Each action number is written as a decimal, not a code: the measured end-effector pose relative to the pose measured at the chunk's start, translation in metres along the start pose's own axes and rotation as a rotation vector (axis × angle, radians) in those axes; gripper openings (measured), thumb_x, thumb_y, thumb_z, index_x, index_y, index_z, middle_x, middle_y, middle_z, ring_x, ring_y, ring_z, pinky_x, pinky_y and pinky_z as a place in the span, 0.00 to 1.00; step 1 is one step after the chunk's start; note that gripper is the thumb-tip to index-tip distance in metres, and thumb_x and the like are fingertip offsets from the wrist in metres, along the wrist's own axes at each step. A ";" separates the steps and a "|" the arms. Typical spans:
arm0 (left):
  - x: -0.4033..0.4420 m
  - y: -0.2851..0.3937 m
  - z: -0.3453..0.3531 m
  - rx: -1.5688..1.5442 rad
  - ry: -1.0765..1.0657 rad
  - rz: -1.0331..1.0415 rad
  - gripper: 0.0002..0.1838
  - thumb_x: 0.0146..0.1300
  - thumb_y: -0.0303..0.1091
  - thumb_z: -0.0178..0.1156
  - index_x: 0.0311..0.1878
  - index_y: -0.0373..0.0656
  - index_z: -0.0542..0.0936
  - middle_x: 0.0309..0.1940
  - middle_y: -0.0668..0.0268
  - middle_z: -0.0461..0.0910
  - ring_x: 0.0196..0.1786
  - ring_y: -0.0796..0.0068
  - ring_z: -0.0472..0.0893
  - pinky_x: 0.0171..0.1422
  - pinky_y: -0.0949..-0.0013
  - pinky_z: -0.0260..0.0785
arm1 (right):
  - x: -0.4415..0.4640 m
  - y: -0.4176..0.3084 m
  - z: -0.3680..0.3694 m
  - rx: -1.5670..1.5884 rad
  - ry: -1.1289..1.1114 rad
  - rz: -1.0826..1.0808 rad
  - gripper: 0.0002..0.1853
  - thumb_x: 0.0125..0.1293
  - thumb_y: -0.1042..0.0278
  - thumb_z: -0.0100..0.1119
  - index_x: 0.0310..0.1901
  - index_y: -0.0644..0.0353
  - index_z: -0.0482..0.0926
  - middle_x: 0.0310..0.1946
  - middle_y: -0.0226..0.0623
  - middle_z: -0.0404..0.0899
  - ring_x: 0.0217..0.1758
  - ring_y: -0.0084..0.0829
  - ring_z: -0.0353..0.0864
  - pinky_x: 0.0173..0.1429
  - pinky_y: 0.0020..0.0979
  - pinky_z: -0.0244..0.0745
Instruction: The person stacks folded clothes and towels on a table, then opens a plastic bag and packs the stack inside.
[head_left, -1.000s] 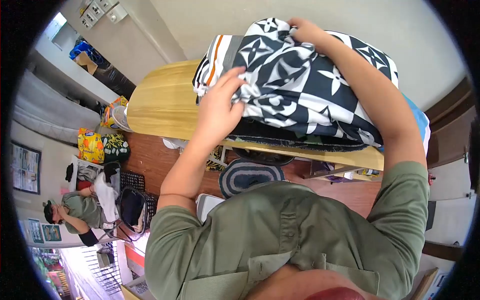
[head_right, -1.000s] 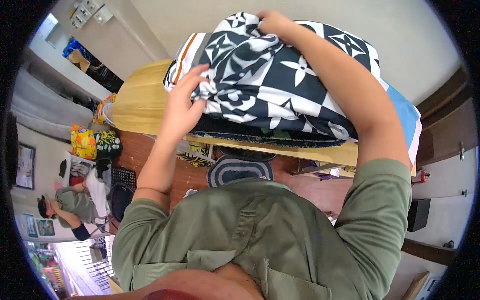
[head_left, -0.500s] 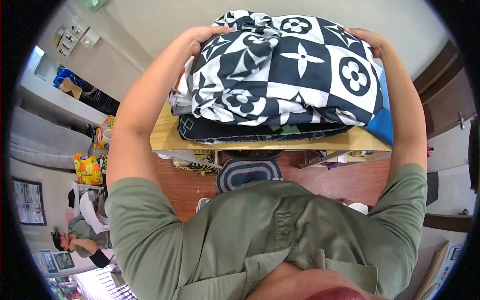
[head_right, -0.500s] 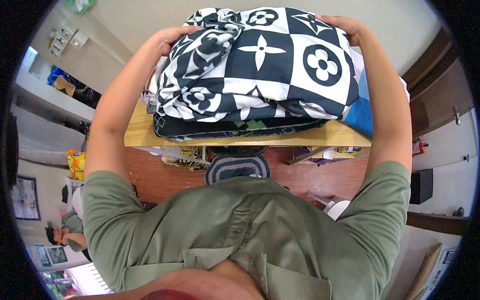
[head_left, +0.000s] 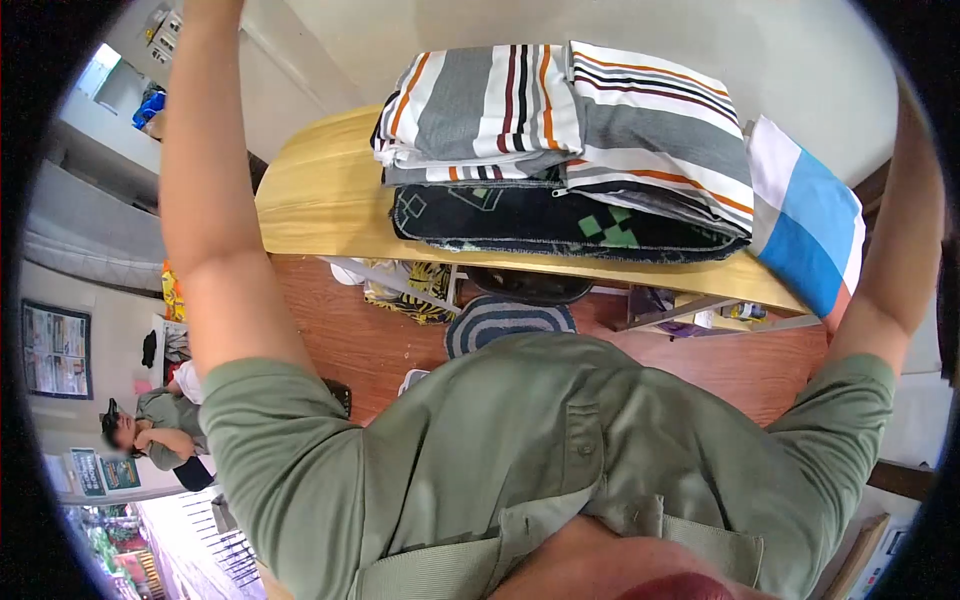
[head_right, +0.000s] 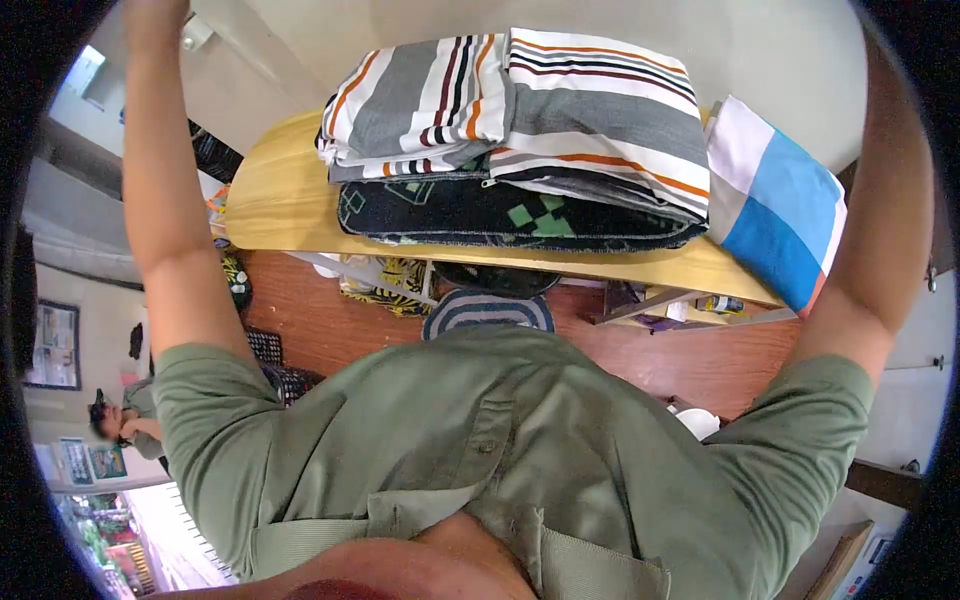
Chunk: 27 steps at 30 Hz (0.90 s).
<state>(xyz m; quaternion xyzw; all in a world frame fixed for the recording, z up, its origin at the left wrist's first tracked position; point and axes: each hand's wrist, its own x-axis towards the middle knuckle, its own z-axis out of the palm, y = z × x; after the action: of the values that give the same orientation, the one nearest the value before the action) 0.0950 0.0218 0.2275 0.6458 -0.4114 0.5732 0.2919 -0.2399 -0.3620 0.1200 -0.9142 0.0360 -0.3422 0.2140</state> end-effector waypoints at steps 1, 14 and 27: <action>-0.035 0.003 -0.006 -0.239 -0.039 -0.112 0.17 0.57 0.29 0.50 0.50 0.37 0.71 0.47 0.57 0.75 0.43 0.70 0.76 0.51 0.68 0.67 | -0.014 0.016 0.018 -0.022 -0.035 0.009 0.14 0.42 0.76 0.51 0.36 0.65 0.74 0.40 0.39 0.75 0.45 0.33 0.70 0.52 0.33 0.62; -0.181 0.023 -0.025 -0.940 -0.607 -1.186 0.21 0.62 0.45 0.46 0.49 0.36 0.68 0.50 0.53 0.71 0.53 0.65 0.71 0.53 0.63 0.65 | -0.054 -0.007 0.053 0.335 0.075 0.666 0.31 0.55 0.40 0.52 0.54 0.54 0.68 0.44 0.34 0.72 0.39 0.25 0.70 0.41 0.26 0.66; -0.191 -0.010 0.125 -0.979 -1.201 -1.455 0.17 0.62 0.43 0.51 0.39 0.36 0.78 0.32 0.59 0.81 0.27 0.73 0.81 0.30 0.69 0.77 | 0.008 0.031 0.117 0.490 -0.005 0.886 0.21 0.59 0.61 0.51 0.48 0.69 0.71 0.37 0.42 0.79 0.30 0.28 0.78 0.35 0.31 0.76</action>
<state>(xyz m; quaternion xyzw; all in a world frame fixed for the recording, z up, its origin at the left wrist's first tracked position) 0.1653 -0.0424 0.0199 0.7257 -0.1886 -0.3801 0.5416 -0.1559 -0.3489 0.0330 -0.7348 0.3389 -0.2148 0.5468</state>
